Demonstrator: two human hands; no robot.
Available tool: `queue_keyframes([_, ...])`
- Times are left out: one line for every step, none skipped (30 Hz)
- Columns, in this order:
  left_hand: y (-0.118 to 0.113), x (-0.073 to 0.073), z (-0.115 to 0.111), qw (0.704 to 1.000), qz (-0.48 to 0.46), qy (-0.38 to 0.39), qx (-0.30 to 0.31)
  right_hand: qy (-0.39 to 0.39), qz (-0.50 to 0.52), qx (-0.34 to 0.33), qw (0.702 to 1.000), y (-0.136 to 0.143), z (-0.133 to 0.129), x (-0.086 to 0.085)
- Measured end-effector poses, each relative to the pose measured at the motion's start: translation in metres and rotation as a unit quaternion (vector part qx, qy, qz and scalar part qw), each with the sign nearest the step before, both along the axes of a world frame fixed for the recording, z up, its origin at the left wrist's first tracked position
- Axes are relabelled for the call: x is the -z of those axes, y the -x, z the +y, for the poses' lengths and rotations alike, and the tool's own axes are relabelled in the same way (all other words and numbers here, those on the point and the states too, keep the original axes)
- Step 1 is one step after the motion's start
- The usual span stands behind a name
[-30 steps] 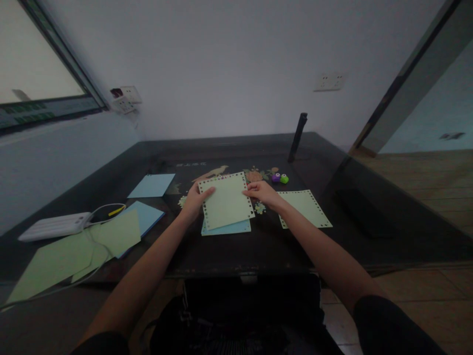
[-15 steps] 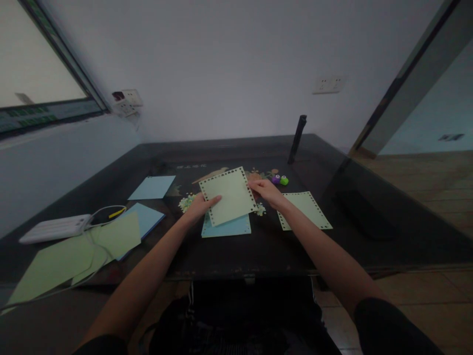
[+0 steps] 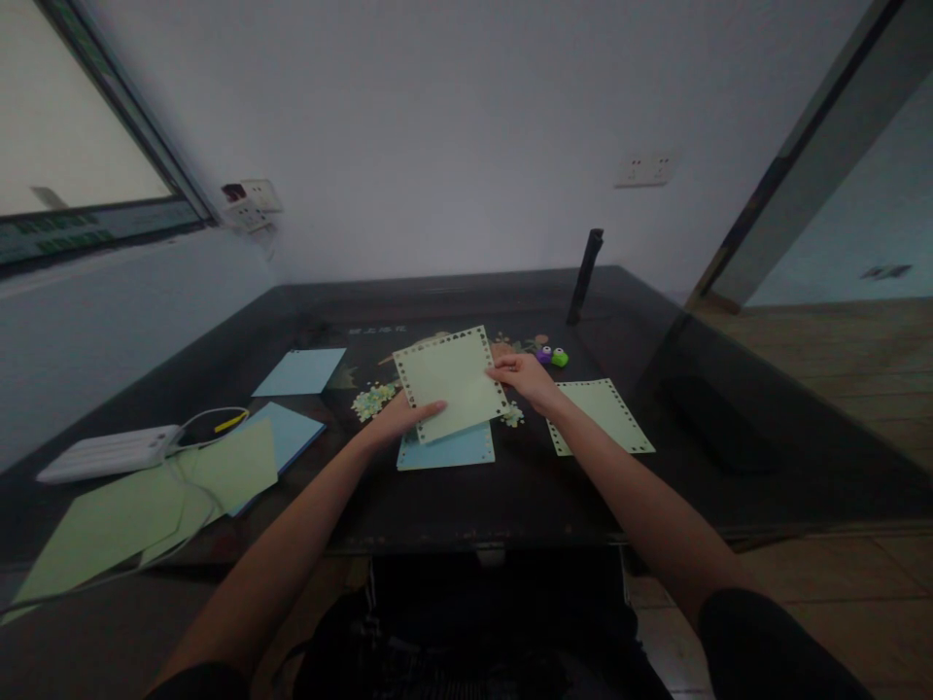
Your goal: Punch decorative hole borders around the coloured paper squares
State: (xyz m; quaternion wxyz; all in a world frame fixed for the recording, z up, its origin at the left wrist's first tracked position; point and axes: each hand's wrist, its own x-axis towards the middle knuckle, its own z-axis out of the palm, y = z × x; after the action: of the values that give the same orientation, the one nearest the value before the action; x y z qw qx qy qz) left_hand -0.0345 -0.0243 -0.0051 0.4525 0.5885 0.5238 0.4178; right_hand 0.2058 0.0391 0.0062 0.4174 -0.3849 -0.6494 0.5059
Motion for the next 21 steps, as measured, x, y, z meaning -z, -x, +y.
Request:
queue_keyframes([0.0000, 0.0004, 0.0001, 1.000, 0.010, -0.006, 0.005, 0.001, 0.002, 0.000, 1.000, 0.0000, -0.0004, -0.0004])
queue_keyframes([0.0002, 0.0010, 0.0004, 1.000, 0.020, -0.012, 0.008, 0.004, 0.003, 0.000, 1.000, 0.0000, -0.0008, -0.0008])
queue_keyframes([0.0006, 0.0017, 0.0010, 0.999, 0.029, -0.016, 0.012, 0.008, 0.003, 0.001, 1.000, 0.0001, -0.0012, -0.0012])
queue_keyframes([0.0012, 0.0025, 0.0016, 0.999, 0.038, -0.019, 0.017, 0.011, 0.003, 0.003, 1.000, 0.0003, -0.0016, -0.0015])
queue_keyframes([0.0017, 0.0032, 0.0021, 0.999, 0.044, -0.021, 0.021, 0.014, 0.003, 0.005, 1.000, 0.0004, -0.0020, -0.0018])
queue_keyframes([0.0022, 0.0037, 0.0024, 0.998, 0.050, -0.021, 0.024, 0.017, 0.004, 0.007, 1.000, 0.0006, -0.0023, -0.0020])
queue_keyframes([0.0025, 0.0041, 0.0026, 0.998, 0.054, -0.019, 0.028, 0.019, 0.006, 0.008, 1.000, 0.0007, -0.0025, -0.0022])
queue_keyframes([0.0028, 0.0043, 0.0025, 0.998, 0.056, -0.016, 0.031, 0.019, 0.008, 0.009, 1.000, 0.0008, -0.0028, -0.0023])
queue_keyframes([0.0029, 0.0044, 0.0023, 0.998, 0.059, -0.013, 0.034, 0.019, 0.009, 0.010, 1.000, 0.0007, -0.0029, -0.0024])
queue_keyframes([0.0029, 0.0044, 0.0020, 0.997, 0.061, -0.009, 0.037, 0.017, 0.010, 0.011, 1.000, 0.0007, -0.0030, -0.0025])
queue_keyframes([0.0029, 0.0044, 0.0017, 0.997, 0.062, -0.005, 0.039, 0.015, 0.010, 0.012, 1.000, 0.0005, -0.0031, -0.0026])
queue_keyframes([0.0028, 0.0044, 0.0014, 0.997, 0.064, -0.003, 0.042, 0.013, 0.010, 0.013, 1.000, 0.0004, -0.0031, -0.0027])
queue_keyframes([0.0026, 0.0045, 0.0013, 0.997, 0.065, -0.003, 0.045, 0.012, 0.009, 0.014, 1.000, 0.0002, -0.0031, -0.0027])
queue_keyframes([0.0024, 0.0047, 0.0012, 0.997, 0.066, -0.003, 0.048, 0.011, 0.009, 0.016, 1.000, 0.0000, -0.0030, -0.0028])
queue_keyframes([0.0022, 0.0051, 0.0012, 0.997, 0.064, -0.003, 0.053, 0.009, 0.010, 0.017, 1.000, -0.0001, -0.0029, -0.0027])
queue_keyframes([0.0019, 0.0055, 0.0012, 0.997, 0.059, -0.002, 0.058, 0.007, 0.010, 0.017, 1.000, -0.0001, -0.0029, -0.0026])
queue_keyframes([0.0017, 0.0059, 0.0013, 0.997, 0.052, 0.003, 0.062, 0.004, 0.010, 0.015, 1.000, 0.0000, -0.0027, -0.0025])
queue_keyframes([0.0016, 0.0064, 0.0013, 0.997, 0.044, 0.011, 0.066, 0.002, 0.010, 0.013, 1.000, 0.0003, -0.0026, -0.0023])
queue_keyframes([0.0015, 0.0066, 0.0013, 0.997, 0.035, 0.017, 0.069, 0.001, 0.010, 0.010, 1.000, 0.0006, -0.0025, -0.0023])
queue_keyframes([0.0017, 0.0068, 0.0014, 0.997, 0.026, 0.022, 0.069, 0.001, 0.011, 0.010, 1.000, 0.0009, -0.0023, -0.0023])
queue_keyframes([0.0021, 0.0067, 0.0017, 0.998, 0.018, 0.024, 0.064, 0.001, 0.012, 0.012, 1.000, 0.0012, -0.0023, -0.0026])
